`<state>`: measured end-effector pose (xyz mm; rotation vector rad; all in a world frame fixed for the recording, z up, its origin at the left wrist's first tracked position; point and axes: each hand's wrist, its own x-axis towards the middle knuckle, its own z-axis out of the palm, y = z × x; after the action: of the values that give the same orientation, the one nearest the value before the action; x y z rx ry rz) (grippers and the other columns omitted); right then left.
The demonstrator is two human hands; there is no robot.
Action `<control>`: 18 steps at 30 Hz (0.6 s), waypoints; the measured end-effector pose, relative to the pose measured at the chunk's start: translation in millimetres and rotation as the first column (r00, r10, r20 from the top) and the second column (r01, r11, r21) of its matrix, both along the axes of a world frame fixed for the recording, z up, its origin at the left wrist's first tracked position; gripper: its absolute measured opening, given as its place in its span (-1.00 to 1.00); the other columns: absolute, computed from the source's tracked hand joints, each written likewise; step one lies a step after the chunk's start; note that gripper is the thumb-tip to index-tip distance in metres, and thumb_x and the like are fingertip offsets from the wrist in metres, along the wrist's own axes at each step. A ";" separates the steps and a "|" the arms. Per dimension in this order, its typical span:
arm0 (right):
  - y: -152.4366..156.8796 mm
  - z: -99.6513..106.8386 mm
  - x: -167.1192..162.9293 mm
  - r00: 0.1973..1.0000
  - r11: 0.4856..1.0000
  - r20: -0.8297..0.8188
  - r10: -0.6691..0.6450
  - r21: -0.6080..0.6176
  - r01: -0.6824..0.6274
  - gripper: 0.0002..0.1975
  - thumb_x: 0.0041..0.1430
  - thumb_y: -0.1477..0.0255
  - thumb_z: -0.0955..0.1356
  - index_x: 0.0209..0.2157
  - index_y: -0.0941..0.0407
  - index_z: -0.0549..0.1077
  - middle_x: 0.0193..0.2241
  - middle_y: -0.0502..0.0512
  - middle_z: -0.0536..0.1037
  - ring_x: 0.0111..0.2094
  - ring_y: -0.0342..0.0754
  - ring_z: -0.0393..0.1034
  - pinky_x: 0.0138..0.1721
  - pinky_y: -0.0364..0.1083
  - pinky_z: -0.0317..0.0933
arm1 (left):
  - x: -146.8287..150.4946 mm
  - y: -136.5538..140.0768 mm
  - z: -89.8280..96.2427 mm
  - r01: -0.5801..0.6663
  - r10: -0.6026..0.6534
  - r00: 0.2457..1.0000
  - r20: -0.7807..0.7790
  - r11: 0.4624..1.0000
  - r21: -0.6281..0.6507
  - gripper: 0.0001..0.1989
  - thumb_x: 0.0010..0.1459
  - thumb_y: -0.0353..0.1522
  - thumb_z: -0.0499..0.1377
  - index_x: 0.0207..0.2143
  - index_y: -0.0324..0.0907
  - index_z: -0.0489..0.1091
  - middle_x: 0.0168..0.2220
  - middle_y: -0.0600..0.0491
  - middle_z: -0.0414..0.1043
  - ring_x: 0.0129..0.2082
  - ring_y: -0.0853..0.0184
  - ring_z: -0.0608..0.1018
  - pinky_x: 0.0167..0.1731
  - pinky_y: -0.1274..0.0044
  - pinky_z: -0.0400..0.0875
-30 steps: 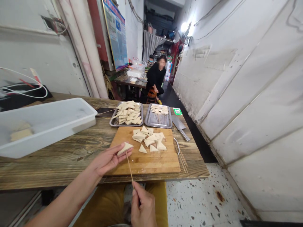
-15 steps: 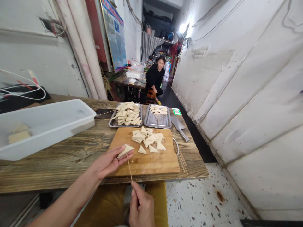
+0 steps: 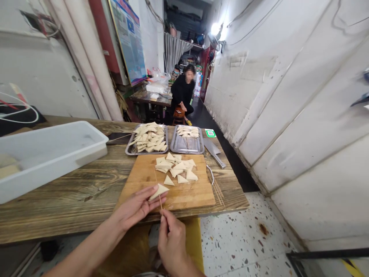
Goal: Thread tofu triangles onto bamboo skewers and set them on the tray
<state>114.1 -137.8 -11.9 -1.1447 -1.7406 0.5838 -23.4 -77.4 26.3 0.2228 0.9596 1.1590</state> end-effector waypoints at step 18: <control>4.3 -20.8 45.6 0.989 0.984 -0.054 -0.139 -0.122 0.132 -0.74 0.27 0.41 0.19 -0.12 0.14 0.45 -0.23 0.14 0.56 -0.26 -0.04 0.48 -0.23 -0.14 0.35 | 25.5 54.4 -22.3 0.392 0.186 -0.395 -0.900 0.920 0.017 -0.59 -0.03 -0.03 0.10 -0.43 -0.22 0.37 -0.36 -0.15 0.41 -0.27 0.09 0.43 -0.31 0.40 0.20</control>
<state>159.8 -133.5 -32.7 -1.3033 -1.5784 0.6393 2.1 -22.9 4.0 2.0005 2.2092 0.5910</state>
